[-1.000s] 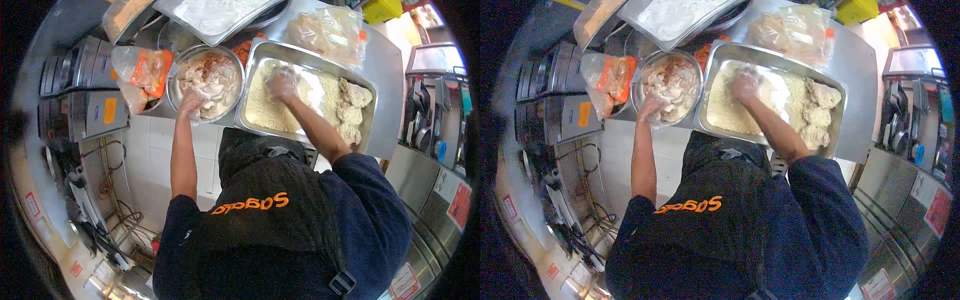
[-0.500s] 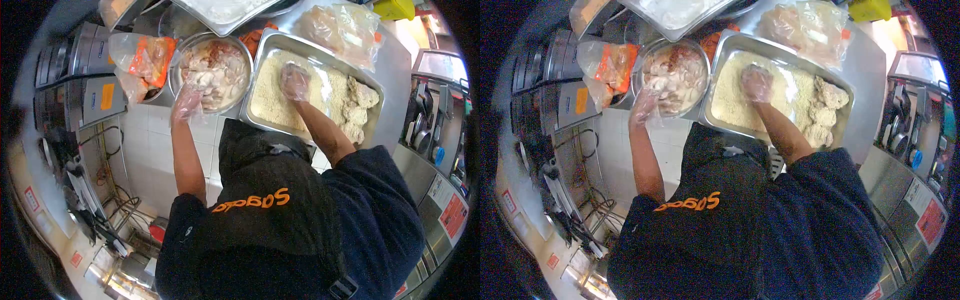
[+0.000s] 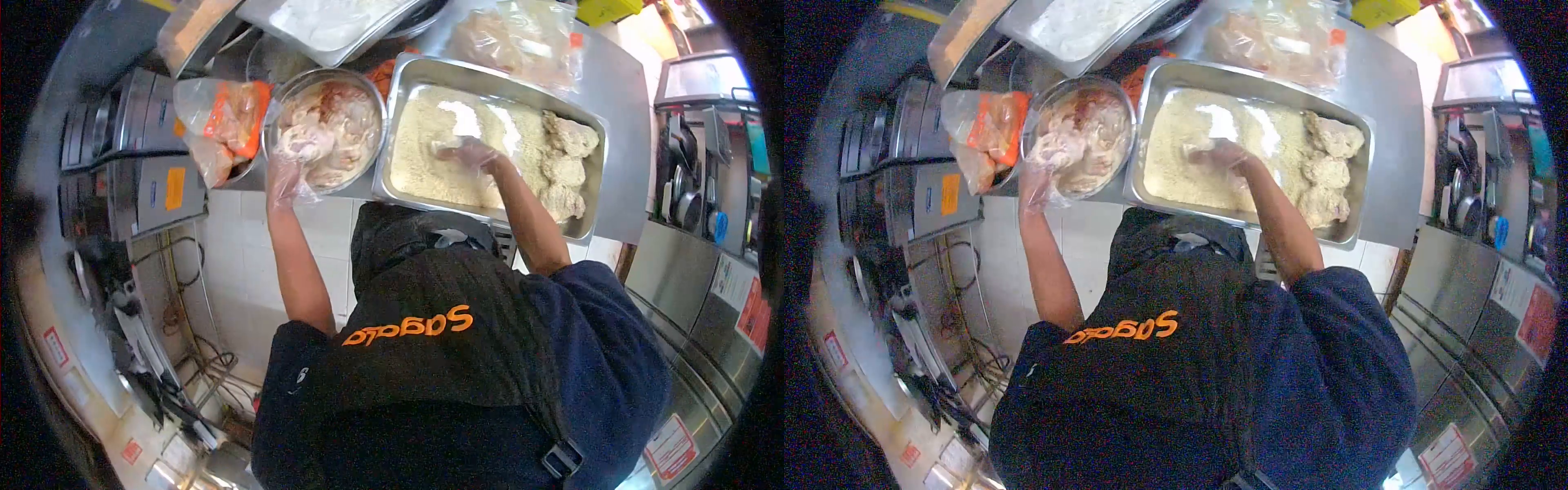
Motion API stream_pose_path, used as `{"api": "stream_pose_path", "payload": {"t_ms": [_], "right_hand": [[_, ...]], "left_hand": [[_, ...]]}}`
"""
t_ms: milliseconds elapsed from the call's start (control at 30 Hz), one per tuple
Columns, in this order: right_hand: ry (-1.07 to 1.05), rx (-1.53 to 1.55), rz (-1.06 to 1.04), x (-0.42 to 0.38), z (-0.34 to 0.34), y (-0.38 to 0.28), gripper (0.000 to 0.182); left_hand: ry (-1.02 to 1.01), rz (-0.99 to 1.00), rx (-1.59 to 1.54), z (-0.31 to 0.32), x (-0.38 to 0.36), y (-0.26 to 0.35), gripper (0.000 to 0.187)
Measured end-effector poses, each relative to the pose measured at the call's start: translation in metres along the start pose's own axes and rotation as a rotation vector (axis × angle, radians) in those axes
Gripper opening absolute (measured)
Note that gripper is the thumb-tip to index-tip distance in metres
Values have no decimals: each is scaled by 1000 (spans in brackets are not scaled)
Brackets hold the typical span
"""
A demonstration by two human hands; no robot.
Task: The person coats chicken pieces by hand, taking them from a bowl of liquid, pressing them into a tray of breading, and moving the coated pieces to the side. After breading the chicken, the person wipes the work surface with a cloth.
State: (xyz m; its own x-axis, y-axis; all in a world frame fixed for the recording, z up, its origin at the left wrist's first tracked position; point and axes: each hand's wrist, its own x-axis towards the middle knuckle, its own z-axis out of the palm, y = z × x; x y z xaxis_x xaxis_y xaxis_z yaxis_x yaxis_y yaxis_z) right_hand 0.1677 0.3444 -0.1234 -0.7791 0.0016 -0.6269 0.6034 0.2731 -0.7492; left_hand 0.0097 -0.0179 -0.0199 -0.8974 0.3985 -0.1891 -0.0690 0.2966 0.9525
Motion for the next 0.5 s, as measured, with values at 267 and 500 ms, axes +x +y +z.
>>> {"api": "stream_pose_path", "payload": {"t_ms": [267,500], "right_hand": [[276,-341,-321,-55,-27,-50,66],[679,-517,-339,-67,-19,-45,45]], "left_hand": [[214,-30,-189,19,-2,9,34],[165,-140,-155,13,5,0,33]]}}
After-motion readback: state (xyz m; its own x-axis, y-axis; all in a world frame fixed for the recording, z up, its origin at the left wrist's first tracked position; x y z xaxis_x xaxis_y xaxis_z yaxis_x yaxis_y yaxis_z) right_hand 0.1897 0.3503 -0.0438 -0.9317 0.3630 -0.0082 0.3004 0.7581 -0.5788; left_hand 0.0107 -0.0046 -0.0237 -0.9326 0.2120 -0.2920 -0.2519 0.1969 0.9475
